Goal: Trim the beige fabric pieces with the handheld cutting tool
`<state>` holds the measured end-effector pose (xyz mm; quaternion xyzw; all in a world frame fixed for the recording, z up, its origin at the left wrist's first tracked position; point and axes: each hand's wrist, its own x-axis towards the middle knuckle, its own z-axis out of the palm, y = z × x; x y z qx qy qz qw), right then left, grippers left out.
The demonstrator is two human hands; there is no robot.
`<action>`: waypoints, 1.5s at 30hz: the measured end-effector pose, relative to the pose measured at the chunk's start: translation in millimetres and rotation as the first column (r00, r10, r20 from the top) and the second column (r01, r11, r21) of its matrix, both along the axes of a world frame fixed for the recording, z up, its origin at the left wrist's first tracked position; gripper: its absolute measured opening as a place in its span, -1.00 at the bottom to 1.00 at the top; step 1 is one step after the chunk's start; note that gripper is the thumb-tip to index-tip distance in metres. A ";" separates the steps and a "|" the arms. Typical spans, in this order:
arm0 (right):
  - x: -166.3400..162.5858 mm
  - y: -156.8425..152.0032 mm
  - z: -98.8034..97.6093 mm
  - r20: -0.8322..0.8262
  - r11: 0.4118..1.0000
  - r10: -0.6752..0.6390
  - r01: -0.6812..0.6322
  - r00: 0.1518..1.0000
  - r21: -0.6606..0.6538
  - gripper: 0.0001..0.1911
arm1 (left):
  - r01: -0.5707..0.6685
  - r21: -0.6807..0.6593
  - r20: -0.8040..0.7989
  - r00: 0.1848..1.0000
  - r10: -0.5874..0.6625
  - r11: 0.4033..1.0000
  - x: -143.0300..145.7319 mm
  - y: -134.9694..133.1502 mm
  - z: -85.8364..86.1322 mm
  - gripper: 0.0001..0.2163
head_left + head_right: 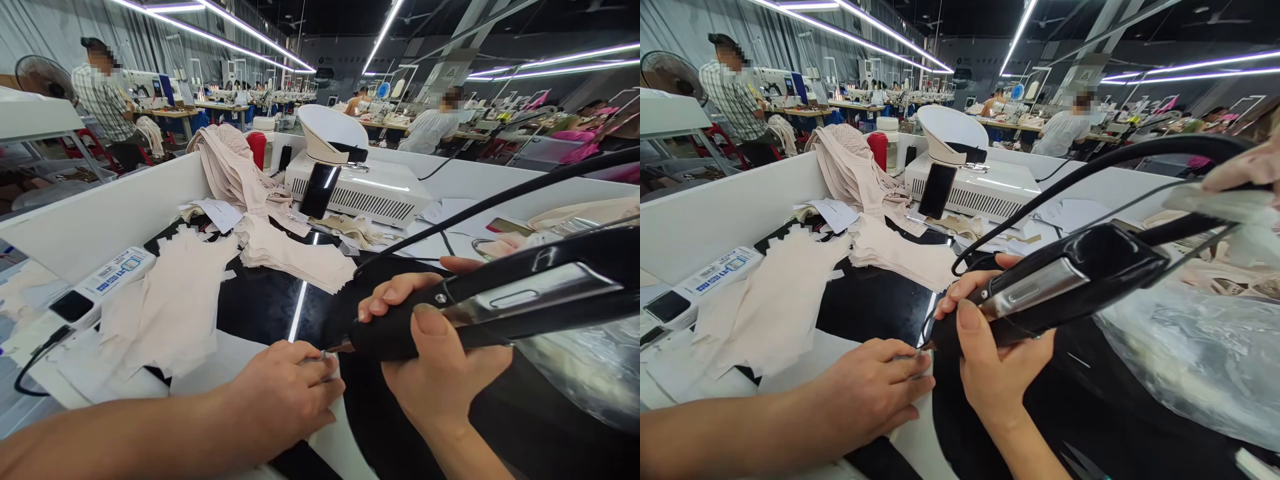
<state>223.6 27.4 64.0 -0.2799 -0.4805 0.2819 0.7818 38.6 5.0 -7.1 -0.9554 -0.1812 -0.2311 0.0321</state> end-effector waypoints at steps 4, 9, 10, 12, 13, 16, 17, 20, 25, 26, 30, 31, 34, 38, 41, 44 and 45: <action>0.6 1.7 0.4 -0.016 1.000 0.008 -0.008 1.000 0.008 -0.54 | 0.001 0.023 0.058 0.998 -0.002 1.000 -0.4 0.3 -1.8 -0.71; 0.1 0.3 1.0 -0.006 1.000 0.014 -0.014 1.000 0.022 -0.55 | 0.008 0.018 0.007 1.000 -0.008 1.000 -0.8 1.1 -4.6 -0.75; -0.3 -0.2 0.6 -0.001 1.000 0.010 -0.010 1.000 0.020 -0.55 | 0.007 0.020 -0.007 1.000 -0.007 1.000 -0.6 1.3 -4.9 -0.76; -0.9 -0.7 -0.5 0.010 1.000 0.004 -0.004 1.000 0.015 -0.57 | 0.013 0.025 -0.026 1.000 -0.012 1.000 0.3 1.9 -5.0 -0.76; -1.1 -0.6 -1.1 0.013 1.000 0.003 -0.003 1.000 0.017 -0.58 | 0.015 0.026 -0.029 0.999 -0.014 1.000 0.9 2.1 -4.9 -0.77; -0.2 0.9 -1.8 0.020 1.000 0.002 -0.002 1.000 0.022 -0.58 | 0.026 0.023 -0.024 0.999 -0.026 0.999 2.1 2.5 -2.6 -0.77; 0.8 1.5 -1.3 0.023 1.000 -0.001 0.000 1.000 0.020 -0.57 | 0.029 0.021 -0.027 0.999 -0.029 0.999 1.9 2.7 -1.2 -0.78; 7.7 0.3 4.3 0.055 1.000 -0.027 0.028 0.998 -0.009 -0.52 | 0.017 -0.011 -0.038 0.999 -0.018 1.000 -1.8 4.8 4.0 -0.81; 29.1 -19.7 21.8 0.229 0.972 -0.189 0.215 0.955 -0.096 -0.55 | -0.050 -0.044 -0.028 0.998 0.049 0.998 -15.9 16.8 7.7 -0.78; 33.3 -26.5 24.5 0.250 0.966 -0.184 0.222 0.951 -0.134 -0.55 | -0.060 -0.024 -0.021 0.998 0.060 0.998 -18.2 19.0 7.5 -0.78; 47.0 -55.6 27.7 0.156 0.962 -0.162 0.191 0.974 -0.195 -0.47 | -0.085 0.081 0.070 0.994 0.079 0.993 -19.5 17.6 8.5 -0.78; 49.8 -61.9 27.3 0.140 0.963 -0.153 0.180 0.978 -0.201 -0.45 | -0.074 0.092 0.103 0.993 0.065 0.993 -17.9 14.4 9.7 -0.78; 56.0 -76.0 26.2 0.154 0.964 -0.109 0.142 0.982 -0.224 -0.43 | 0.030 0.077 0.167 0.985 -0.043 0.997 -10.1 0.5 14.9 -0.77; 57.3 -86.0 27.1 0.144 0.973 -0.059 0.089 0.988 -0.212 -0.50 | 0.177 0.012 0.079 0.981 -0.178 0.984 1.0 -15.0 17.8 -0.76; 54.3 -90.2 27.4 0.127 0.967 -0.006 0.039 0.992 -0.253 -0.53 | 0.192 0.018 0.022 0.981 -0.192 0.981 5.3 -18.6 13.5 -0.72; 49.9 -90.6 24.9 0.125 0.969 -0.014 0.044 0.992 -0.245 -0.53 | 0.169 0.033 -0.005 0.986 -0.169 0.985 5.2 -18.2 7.7 -0.68; 48.1 -89.7 23.3 0.129 0.974 -0.033 0.060 0.991 -0.219 -0.52 | 0.163 0.030 -0.004 0.987 -0.163 0.986 4.5 -17.9 6.3 -0.67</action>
